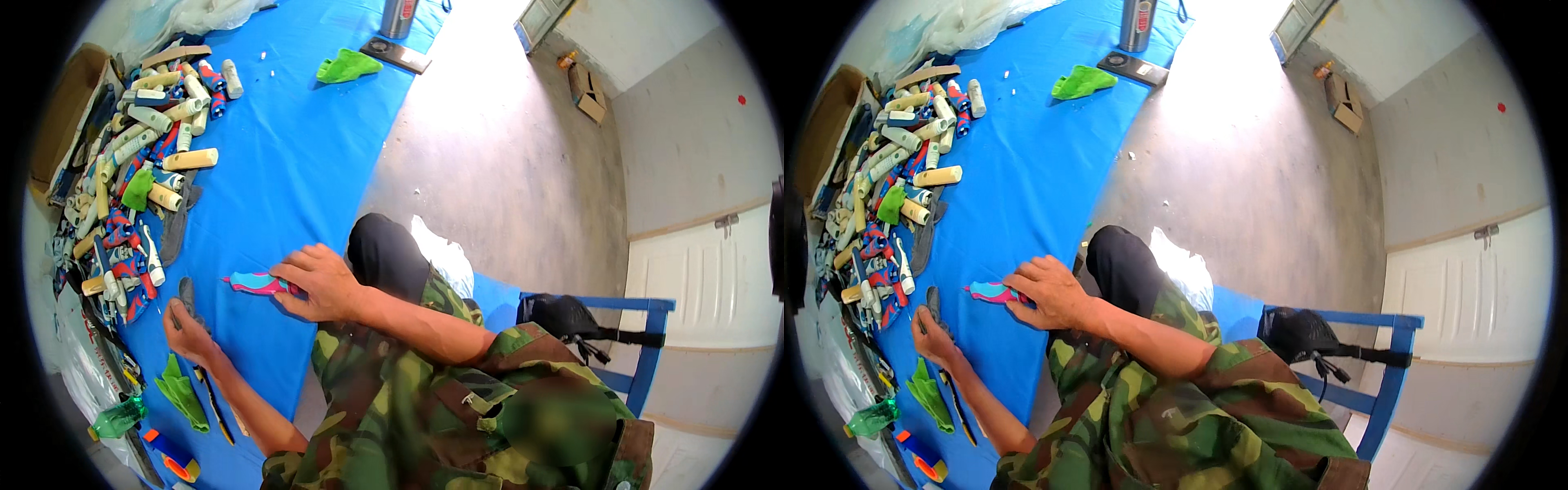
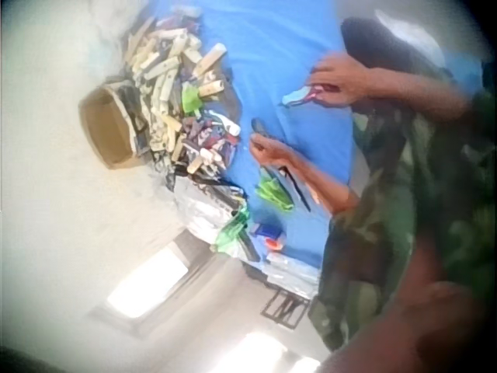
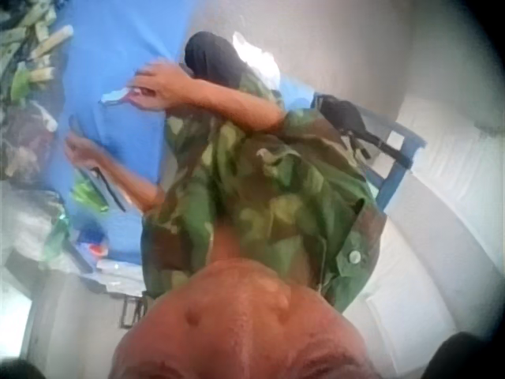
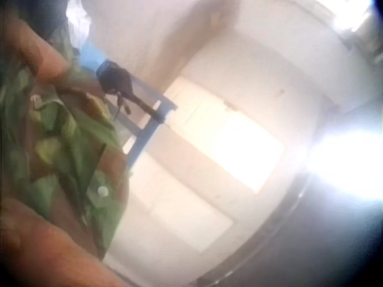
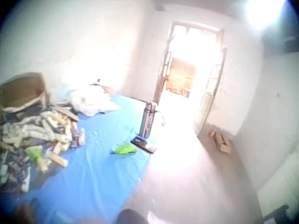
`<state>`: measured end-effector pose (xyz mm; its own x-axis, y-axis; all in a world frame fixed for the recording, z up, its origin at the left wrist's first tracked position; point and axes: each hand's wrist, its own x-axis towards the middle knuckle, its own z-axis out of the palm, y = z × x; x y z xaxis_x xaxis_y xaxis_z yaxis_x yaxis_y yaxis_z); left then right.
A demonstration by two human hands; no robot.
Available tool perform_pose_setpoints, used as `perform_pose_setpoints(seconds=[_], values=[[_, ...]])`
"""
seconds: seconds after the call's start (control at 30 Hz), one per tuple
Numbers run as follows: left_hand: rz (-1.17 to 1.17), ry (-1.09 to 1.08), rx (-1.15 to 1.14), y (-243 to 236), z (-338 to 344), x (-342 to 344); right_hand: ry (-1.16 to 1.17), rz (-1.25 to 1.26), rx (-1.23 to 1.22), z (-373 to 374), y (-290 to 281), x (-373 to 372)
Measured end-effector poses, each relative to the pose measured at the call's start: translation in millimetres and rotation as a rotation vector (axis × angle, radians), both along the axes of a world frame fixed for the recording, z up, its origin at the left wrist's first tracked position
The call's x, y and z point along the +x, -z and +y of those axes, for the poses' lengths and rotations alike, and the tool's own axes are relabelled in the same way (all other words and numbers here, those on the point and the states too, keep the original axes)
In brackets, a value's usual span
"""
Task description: The person cleans an electric toothbrush body using a small grey cloth and a cleaning solution, wiping the handle and head area repeatedly.
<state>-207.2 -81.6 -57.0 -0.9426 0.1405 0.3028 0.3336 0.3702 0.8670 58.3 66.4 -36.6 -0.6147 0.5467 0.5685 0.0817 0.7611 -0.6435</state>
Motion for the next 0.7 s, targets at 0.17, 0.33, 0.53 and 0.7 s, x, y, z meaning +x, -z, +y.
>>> perform_pose_setpoints(seconds=[0.17,0.33,0.53,0.7], values=[[-0.023,-0.011,-0.089,-10,1,5,0.065,-0.012,-0.009,-10,1,3],[0.08,0.06,-0.06,5,-7,-16,0.101,0.038,-0.051,-18,1,1],[-0.079,0.083,-0.096,2,-6,-17,0.062,0.027,-0.079,-14,7,5],[0.271,0.083,-0.007,16,3,-23,0.029,-0.018,-0.049,-7,-1,2]])
